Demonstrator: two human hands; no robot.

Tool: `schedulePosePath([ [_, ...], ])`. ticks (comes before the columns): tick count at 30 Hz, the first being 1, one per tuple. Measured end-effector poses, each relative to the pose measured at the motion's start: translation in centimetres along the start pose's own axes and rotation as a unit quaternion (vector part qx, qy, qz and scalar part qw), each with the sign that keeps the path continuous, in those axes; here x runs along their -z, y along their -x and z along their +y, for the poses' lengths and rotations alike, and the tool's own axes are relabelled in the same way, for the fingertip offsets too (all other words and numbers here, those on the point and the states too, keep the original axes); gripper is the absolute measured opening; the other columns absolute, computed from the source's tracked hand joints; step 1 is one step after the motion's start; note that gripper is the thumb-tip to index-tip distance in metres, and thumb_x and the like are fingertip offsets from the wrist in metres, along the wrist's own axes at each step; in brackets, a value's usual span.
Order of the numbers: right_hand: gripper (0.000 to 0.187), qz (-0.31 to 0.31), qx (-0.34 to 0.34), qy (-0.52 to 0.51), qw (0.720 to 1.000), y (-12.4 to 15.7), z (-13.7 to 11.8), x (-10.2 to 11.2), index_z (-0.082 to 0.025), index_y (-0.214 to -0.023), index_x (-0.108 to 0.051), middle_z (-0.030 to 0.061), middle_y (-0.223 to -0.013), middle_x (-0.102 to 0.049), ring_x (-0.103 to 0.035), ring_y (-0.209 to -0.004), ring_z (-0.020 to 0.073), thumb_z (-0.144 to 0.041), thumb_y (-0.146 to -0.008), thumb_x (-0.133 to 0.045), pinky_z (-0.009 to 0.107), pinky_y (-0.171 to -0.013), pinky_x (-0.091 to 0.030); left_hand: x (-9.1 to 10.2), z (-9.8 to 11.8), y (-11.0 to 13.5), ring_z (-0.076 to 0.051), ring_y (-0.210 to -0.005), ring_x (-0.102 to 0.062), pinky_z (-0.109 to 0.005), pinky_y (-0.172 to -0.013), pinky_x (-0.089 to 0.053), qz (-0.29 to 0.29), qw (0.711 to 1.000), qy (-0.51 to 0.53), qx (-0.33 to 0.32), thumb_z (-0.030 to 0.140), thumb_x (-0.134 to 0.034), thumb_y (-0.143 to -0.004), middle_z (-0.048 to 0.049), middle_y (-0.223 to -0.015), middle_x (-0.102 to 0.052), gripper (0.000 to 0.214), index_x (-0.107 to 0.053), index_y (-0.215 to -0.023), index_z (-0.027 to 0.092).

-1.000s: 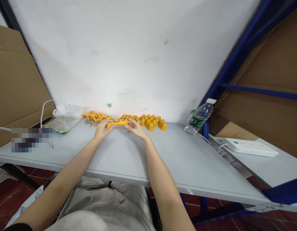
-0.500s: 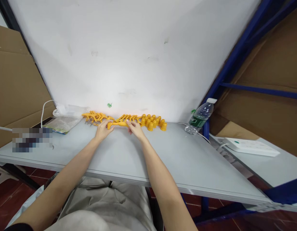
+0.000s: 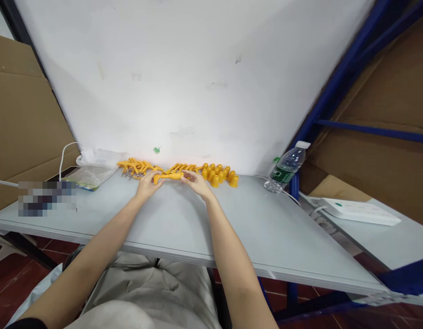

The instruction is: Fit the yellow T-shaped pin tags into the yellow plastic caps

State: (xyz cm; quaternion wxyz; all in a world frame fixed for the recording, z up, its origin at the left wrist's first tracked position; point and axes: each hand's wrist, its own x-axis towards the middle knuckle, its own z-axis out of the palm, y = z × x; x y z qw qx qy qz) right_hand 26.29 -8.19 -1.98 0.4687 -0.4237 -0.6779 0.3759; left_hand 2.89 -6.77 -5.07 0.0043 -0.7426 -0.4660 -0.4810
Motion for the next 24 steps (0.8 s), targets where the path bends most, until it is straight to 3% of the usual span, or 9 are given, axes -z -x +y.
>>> schedulePosePath([
  [11,0.059,0.028,-0.006,0.011,1.000,0.3,-0.4,-0.6,-0.018,-0.107,-0.069,0.0115,-0.108,-0.069,-0.068,-0.074,0.0194,-0.063,-0.068,-0.073,0.040,-0.078,-0.055,0.1,-0.1,0.0,-0.019,-0.095,-0.066,-0.031,-0.085,-0.052,0.004,1.000,0.006,-0.002,0.026,-0.069,-0.080,-0.0045,-0.102,-0.070,0.022,-0.065,-0.101,0.023],
  [18,0.060,0.034,-0.036,-0.016,0.999,0.2,-0.7,-1.6,-0.019,-0.079,-0.061,0.0039,-0.070,-0.066,-0.063,-0.062,0.0175,-0.078,-0.071,-0.058,0.034,-0.069,-0.054,0.0,-0.1,0.0,-0.019,-0.096,-0.065,-0.031,-0.086,-0.052,0.001,1.000,0.019,0.002,0.026,-0.068,-0.080,-0.0038,-0.103,-0.069,0.022,-0.064,-0.102,0.023],
  [21,0.059,0.035,-0.047,-0.021,0.998,0.2,-0.8,-1.8,-0.019,-0.080,-0.060,0.0045,-0.072,-0.066,-0.063,-0.063,0.0177,-0.077,-0.072,-0.057,0.033,-0.068,-0.053,0.0,-0.2,0.0,-0.019,-0.095,-0.065,-0.031,-0.085,-0.052,0.002,1.000,0.022,0.005,0.027,-0.069,-0.080,-0.0039,-0.103,-0.069,0.023,-0.064,-0.102,0.023],
  [24,0.056,0.017,-0.044,-0.026,0.999,0.4,-1.0,-1.5,-0.020,-0.099,-0.063,0.0067,-0.089,-0.070,-0.066,-0.070,0.0183,-0.070,-0.074,-0.063,0.035,-0.072,-0.053,0.1,-0.2,-0.1,-0.019,-0.095,-0.065,-0.031,-0.084,-0.052,0.007,1.000,0.020,0.005,0.025,-0.069,-0.080,-0.0044,-0.103,-0.070,0.023,-0.064,-0.102,0.023],
])
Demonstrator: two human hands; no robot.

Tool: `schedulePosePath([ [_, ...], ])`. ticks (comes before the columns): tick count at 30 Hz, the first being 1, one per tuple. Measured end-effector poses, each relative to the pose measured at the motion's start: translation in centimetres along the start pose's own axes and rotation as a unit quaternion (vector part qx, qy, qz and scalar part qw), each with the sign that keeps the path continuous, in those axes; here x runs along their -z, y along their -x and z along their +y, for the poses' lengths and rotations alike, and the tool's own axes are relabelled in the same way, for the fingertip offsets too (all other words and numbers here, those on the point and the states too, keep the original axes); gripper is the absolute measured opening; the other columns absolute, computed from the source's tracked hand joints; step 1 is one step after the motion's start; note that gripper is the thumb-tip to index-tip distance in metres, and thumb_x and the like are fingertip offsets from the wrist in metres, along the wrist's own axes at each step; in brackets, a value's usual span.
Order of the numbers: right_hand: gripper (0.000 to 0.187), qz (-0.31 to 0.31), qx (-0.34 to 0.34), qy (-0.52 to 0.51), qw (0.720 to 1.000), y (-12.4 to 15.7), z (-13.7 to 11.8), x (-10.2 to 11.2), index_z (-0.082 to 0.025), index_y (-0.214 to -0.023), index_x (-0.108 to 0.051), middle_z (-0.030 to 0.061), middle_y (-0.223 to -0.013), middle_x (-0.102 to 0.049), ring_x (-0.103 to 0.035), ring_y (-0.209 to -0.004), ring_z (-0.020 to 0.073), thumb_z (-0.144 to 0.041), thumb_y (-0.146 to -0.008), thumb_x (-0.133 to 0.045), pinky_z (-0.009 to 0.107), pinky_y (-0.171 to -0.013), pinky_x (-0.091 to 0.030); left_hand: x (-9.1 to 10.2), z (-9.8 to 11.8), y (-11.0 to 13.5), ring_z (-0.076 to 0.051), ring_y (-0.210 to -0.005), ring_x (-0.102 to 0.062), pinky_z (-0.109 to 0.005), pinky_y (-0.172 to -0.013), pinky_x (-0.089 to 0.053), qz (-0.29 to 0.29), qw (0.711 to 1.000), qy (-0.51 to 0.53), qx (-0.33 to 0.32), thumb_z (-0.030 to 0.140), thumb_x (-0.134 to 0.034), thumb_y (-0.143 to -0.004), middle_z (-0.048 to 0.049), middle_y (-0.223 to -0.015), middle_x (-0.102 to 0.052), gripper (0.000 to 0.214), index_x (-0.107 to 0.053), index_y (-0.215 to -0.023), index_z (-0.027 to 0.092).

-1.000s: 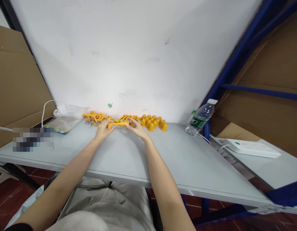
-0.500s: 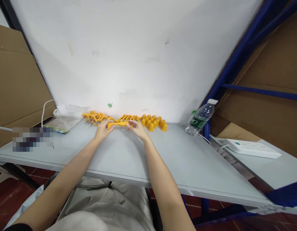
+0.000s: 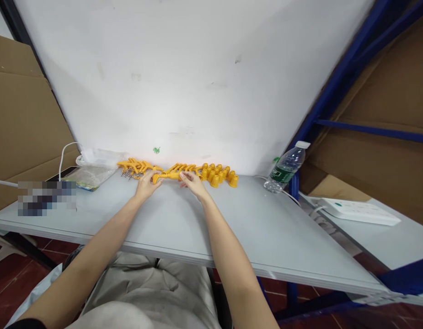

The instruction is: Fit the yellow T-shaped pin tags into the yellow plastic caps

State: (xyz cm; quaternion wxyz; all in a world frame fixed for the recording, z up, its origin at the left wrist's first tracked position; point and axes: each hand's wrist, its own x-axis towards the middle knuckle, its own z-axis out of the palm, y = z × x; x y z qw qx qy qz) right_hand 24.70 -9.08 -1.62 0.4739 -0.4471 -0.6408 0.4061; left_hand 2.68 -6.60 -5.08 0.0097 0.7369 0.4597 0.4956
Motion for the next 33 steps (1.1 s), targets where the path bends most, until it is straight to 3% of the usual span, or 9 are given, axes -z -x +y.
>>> schedulePosePath([
  [4,0.063,-0.028,0.027,-0.014,0.999,0.2,-0.2,0.2,-0.023,-0.118,-0.058,0.0060,-0.096,-0.070,-0.068,-0.074,0.0188,-0.062,-0.070,-0.072,0.038,-0.077,-0.052,0.0,0.0,-0.1,-0.019,-0.095,-0.065,-0.032,-0.084,-0.052,0.003,1.000,0.004,-0.004,0.023,-0.068,-0.080,-0.0048,-0.104,-0.070,0.022,-0.064,-0.102,0.022],
  [19,0.054,0.004,-0.008,-0.096,0.995,0.6,-0.5,-1.1,-0.021,-0.077,-0.060,-0.0006,-0.061,-0.062,-0.060,-0.058,0.0172,-0.070,-0.060,-0.075,0.034,-0.065,-0.052,0.3,-0.1,0.0,-0.018,-0.089,-0.064,-0.029,-0.080,-0.050,0.022,0.999,-0.017,-0.030,0.027,-0.070,-0.080,-0.0047,-0.098,-0.068,0.022,-0.065,-0.101,0.020],
  [24,0.052,0.020,-0.037,-0.095,0.995,0.2,0.0,-1.6,-0.023,-0.060,-0.052,-0.0016,-0.048,-0.053,-0.052,-0.048,0.0152,-0.073,-0.067,-0.068,0.032,-0.054,-0.048,0.5,0.0,0.0,-0.017,-0.087,-0.064,-0.026,-0.078,-0.049,0.011,0.999,-0.030,-0.043,0.028,-0.070,-0.081,-0.0038,-0.097,-0.067,0.023,-0.065,-0.101,0.022],
  [29,0.054,0.068,-0.101,-0.131,0.984,-0.1,0.1,-2.5,-0.024,-0.057,-0.046,-0.0050,-0.039,-0.040,-0.039,-0.037,0.0103,-0.072,-0.071,-0.065,0.025,-0.039,-0.036,0.6,0.4,0.1,-0.017,-0.088,-0.063,-0.026,-0.079,-0.049,0.001,0.998,-0.044,-0.043,0.030,-0.071,-0.081,-0.0042,-0.097,-0.065,0.026,-0.064,-0.105,0.022],
  [33,0.049,0.083,-0.136,-0.213,0.964,0.1,-0.8,-3.2,-0.023,-0.062,-0.045,-0.0067,-0.043,-0.040,-0.034,-0.037,0.0075,-0.063,-0.074,-0.070,0.021,-0.036,-0.034,0.6,0.6,0.1,-0.017,-0.089,-0.063,-0.026,-0.079,-0.048,-0.002,0.998,-0.047,-0.031,0.029,-0.069,-0.082,-0.0043,-0.099,-0.065,0.026,-0.064,-0.106,0.022],
])
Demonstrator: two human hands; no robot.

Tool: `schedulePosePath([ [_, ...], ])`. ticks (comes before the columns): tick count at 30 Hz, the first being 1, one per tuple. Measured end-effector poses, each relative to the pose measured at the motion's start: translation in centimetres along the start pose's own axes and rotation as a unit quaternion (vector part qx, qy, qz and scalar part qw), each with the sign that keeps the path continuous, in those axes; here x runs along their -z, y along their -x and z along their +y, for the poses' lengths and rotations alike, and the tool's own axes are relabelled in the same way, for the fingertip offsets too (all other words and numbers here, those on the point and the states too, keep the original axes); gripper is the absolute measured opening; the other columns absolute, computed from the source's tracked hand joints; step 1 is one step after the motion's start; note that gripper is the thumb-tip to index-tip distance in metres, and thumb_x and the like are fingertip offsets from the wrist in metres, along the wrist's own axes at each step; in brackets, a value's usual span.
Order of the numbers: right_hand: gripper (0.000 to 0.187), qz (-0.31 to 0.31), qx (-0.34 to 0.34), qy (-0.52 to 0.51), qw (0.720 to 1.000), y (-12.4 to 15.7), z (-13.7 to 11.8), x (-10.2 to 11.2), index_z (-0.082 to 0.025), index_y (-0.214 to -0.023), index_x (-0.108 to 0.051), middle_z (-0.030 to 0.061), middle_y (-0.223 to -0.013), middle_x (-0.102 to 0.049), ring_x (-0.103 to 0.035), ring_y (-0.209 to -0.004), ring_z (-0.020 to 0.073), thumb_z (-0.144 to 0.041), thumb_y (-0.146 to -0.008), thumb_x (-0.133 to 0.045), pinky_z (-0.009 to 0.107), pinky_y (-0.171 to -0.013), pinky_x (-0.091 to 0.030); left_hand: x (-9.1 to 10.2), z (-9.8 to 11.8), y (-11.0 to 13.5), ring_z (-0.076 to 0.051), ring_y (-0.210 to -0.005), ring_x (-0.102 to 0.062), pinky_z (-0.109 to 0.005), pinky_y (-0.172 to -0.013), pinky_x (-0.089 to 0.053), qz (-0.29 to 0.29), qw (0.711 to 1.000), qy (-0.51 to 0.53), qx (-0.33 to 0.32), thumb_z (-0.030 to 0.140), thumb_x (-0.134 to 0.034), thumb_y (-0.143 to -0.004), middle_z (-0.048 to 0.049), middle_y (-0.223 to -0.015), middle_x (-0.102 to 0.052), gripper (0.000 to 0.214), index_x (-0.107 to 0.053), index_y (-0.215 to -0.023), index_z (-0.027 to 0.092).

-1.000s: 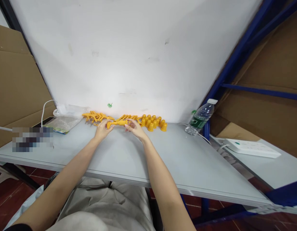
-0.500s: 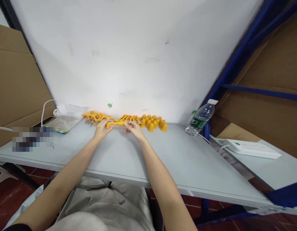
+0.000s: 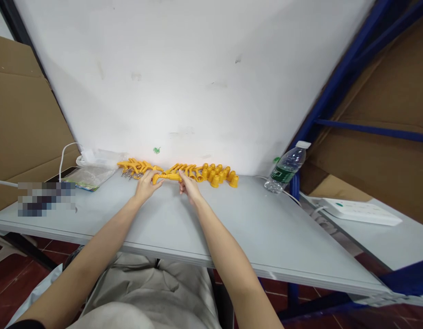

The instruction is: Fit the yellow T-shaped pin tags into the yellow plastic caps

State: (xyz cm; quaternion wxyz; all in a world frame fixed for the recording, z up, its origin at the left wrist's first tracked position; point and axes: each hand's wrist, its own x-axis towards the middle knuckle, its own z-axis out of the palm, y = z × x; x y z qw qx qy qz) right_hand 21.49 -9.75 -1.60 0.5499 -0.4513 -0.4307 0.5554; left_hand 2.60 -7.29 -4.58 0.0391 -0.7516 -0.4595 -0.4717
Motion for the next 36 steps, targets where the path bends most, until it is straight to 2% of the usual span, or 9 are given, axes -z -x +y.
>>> schedulePosePath([
  [5,0.036,0.009,-0.059,-0.083,0.995,0.7,-0.6,-0.7,-0.021,-0.070,-0.048,-0.0064,-0.051,-0.048,-0.035,-0.036,0.0058,-0.049,-0.083,-0.067,0.018,-0.036,-0.034,0.2,0.2,-0.1,-0.018,-0.091,-0.062,-0.026,-0.080,-0.048,-0.018,1.000,-0.010,0.024,0.029,-0.068,-0.083,-0.0044,-0.100,-0.065,0.025,-0.065,-0.107,0.022],
  [9,0.034,-0.007,-0.134,-0.092,0.987,0.9,-0.7,-0.9,-0.020,-0.071,-0.049,-0.0025,-0.052,-0.055,-0.049,-0.039,0.0090,-0.045,-0.093,-0.053,0.020,-0.042,-0.043,0.4,0.5,-0.2,-0.019,-0.095,-0.063,-0.027,-0.081,-0.048,-0.048,0.997,-0.015,0.057,0.028,-0.066,-0.084,-0.0052,-0.103,-0.064,0.027,-0.066,-0.110,0.022],
  [12,0.027,-0.015,-0.161,-0.121,0.979,0.9,-0.7,-0.8,-0.019,-0.078,-0.053,0.0029,-0.065,-0.067,-0.058,-0.046,0.0110,-0.038,-0.097,-0.048,0.021,-0.048,-0.049,0.3,0.8,0.0,-0.020,-0.096,-0.063,-0.028,-0.081,-0.049,-0.075,0.994,-0.013,0.084,0.032,-0.064,-0.085,-0.0061,-0.108,-0.062,0.035,-0.064,-0.119,0.024],
  [16,0.016,0.006,-0.135,-0.127,0.983,0.3,-0.9,-0.3,-0.019,-0.086,-0.056,0.0050,-0.074,-0.071,-0.065,-0.056,0.0125,-0.029,-0.095,-0.050,0.022,-0.053,-0.052,0.0,1.0,0.3,-0.017,-0.084,-0.063,-0.031,-0.082,-0.050,-0.109,0.986,0.009,0.123,0.034,-0.058,-0.088,-0.0080,-0.123,-0.058,0.054,-0.048,-0.140,0.027],
  [19,0.006,0.057,-0.063,-0.103,0.991,-0.9,-0.9,0.6,-0.020,-0.087,-0.055,0.0038,-0.077,-0.071,-0.068,-0.062,0.0143,-0.025,-0.089,-0.058,0.023,-0.056,-0.053,-0.3,0.8,0.4,-0.018,-0.084,-0.062,-0.035,-0.087,-0.049,-0.132,0.981,0.012,0.144,0.028,-0.058,-0.086,-0.0102,-0.130,-0.054,0.062,-0.041,-0.145,0.026],
  [24,0.021,0.197,0.110,0.027,0.974,-4.2,-0.7,2.7,-0.021,-0.097,-0.054,0.0042,-0.089,-0.068,-0.068,-0.076,0.0186,-0.028,-0.079,-0.064,0.030,-0.067,-0.055,-0.8,0.6,0.6,-0.019,-0.087,-0.061,-0.036,-0.088,-0.049,-0.164,0.977,0.027,0.133,0.024,-0.055,-0.085,-0.0114,-0.126,-0.055,0.059,-0.043,-0.143,0.021],
  [29,0.040,0.247,0.261,0.274,0.892,-6.6,0.2,4.8,-0.018,-0.119,-0.053,0.0123,-0.123,-0.062,-0.057,-0.113,0.0245,-0.029,-0.080,-0.056,0.041,-0.099,-0.045,-1.5,0.4,0.9,-0.016,-0.077,-0.059,-0.035,-0.086,-0.050,-0.166,0.978,0.043,0.118,0.022,-0.055,-0.085,-0.0080,-0.118,-0.059,0.053,-0.047,-0.137,0.023],
  [33,0.045,0.214,0.195,0.447,0.846,-7.1,1.7,5.6,-0.017,-0.131,-0.050,0.0146,-0.136,-0.054,-0.050,-0.127,0.0243,-0.023,-0.087,-0.045,0.040,-0.106,-0.038,-1.6,0.2,0.9,-0.014,-0.072,-0.059,-0.034,-0.083,-0.052,-0.175,0.977,0.056,0.111,0.021,-0.055,-0.084,-0.0080,-0.112,-0.062,0.049,-0.051,-0.134,0.020],
  [36,0.049,0.190,0.149,0.516,0.822,-6.7,2.6,5.8,-0.018,-0.140,-0.043,0.0157,-0.139,-0.052,-0.049,-0.129,0.0267,-0.026,-0.092,-0.040,0.043,-0.106,-0.038,-1.7,0.3,0.9,-0.013,-0.069,-0.059,-0.032,-0.080,-0.052,-0.185,0.975,0.062,0.110,0.020,-0.055,-0.084,-0.0057,-0.107,-0.064,0.047,-0.054,-0.131,0.021],
])
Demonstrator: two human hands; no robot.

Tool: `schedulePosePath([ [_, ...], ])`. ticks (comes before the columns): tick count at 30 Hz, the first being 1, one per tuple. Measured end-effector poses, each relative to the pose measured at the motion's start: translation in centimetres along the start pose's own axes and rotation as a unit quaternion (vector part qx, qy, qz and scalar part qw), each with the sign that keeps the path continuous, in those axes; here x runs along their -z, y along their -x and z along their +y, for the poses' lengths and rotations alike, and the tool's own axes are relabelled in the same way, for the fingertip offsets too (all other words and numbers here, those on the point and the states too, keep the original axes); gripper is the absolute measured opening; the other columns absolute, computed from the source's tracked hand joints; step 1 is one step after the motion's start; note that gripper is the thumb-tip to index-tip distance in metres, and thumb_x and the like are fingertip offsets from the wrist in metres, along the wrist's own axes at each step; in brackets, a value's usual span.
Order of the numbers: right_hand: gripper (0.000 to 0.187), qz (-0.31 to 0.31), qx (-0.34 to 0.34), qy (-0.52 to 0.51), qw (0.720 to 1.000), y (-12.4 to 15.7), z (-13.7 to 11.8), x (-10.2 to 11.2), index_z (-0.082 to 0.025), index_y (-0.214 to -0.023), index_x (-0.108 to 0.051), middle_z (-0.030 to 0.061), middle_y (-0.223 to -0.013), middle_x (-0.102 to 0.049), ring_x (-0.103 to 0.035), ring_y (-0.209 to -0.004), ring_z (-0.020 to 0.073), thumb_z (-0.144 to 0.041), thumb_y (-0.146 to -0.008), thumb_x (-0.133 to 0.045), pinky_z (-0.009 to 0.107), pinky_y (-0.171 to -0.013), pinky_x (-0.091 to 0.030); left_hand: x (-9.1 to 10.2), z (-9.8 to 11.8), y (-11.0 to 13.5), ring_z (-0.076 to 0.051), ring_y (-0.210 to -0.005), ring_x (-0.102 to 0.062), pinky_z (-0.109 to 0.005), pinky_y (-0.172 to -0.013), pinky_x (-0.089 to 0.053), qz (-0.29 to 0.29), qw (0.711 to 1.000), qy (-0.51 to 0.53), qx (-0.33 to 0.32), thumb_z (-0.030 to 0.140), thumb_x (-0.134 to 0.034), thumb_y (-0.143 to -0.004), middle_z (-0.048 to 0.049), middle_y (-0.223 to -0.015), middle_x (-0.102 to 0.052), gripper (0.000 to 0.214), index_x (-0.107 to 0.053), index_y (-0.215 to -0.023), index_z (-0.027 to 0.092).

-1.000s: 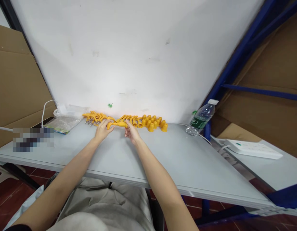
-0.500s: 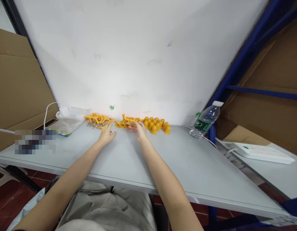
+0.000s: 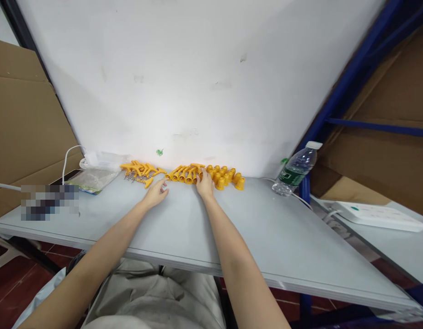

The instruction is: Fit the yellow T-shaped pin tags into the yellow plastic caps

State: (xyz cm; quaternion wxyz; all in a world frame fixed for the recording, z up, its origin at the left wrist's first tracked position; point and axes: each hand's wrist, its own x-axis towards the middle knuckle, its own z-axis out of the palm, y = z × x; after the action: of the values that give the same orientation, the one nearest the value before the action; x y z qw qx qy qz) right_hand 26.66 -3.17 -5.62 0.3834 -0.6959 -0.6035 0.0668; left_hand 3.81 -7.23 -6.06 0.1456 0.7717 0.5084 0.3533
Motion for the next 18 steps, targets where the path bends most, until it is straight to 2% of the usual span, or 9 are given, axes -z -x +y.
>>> schedulePosePath([
  [3,0.055,-0.010,0.011,0.035,0.999,0.5,0.0,0.0,-0.016,-0.148,-0.034,0.0179,-0.145,-0.047,-0.043,-0.134,0.0293,-0.029,-0.094,-0.036,0.047,-0.106,-0.037,-0.1,0.1,0.0,-0.012,-0.067,-0.059,-0.030,-0.078,-0.053,-0.003,1.000,0.005,0.004,0.019,-0.056,-0.083,-0.0042,-0.104,-0.064,0.046,-0.056,-0.129,0.021],
  [8,0.056,-0.047,0.027,0.065,0.996,0.7,-0.4,0.5,-0.020,-0.152,-0.028,0.0155,-0.151,-0.041,-0.036,-0.139,0.0295,-0.033,-0.098,-0.029,0.054,-0.108,-0.033,-0.1,0.3,0.1,-0.012,-0.067,-0.060,-0.029,-0.077,-0.052,-0.007,1.000,0.013,0.009,0.018,-0.056,-0.082,-0.0033,-0.101,-0.065,0.046,-0.057,-0.129,0.021],
  [13,0.054,-0.054,0.022,0.089,0.994,0.7,-0.7,0.7,-0.018,-0.151,-0.030,0.0169,-0.147,-0.046,-0.042,-0.134,0.0309,-0.031,-0.099,-0.029,0.054,-0.106,-0.035,0.1,0.3,0.1,-0.012,-0.069,-0.060,-0.028,-0.078,-0.052,-0.023,1.000,0.006,0.006,0.019,-0.053,-0.083,-0.0045,-0.101,-0.065,0.047,-0.055,-0.131,0.018],
  [18,0.052,-0.070,0.024,0.108,0.991,0.2,-0.9,1.2,-0.017,-0.148,-0.037,0.0186,-0.144,-0.047,-0.044,-0.132,0.0330,-0.031,-0.098,-0.032,0.054,-0.104,-0.038,0.1,0.4,0.0,-0.012,-0.069,-0.060,-0.029,-0.080,-0.052,-0.024,1.000,0.006,0.005,0.019,-0.054,-0.083,-0.0031,-0.100,-0.067,0.045,-0.058,-0.128,0.021],
])
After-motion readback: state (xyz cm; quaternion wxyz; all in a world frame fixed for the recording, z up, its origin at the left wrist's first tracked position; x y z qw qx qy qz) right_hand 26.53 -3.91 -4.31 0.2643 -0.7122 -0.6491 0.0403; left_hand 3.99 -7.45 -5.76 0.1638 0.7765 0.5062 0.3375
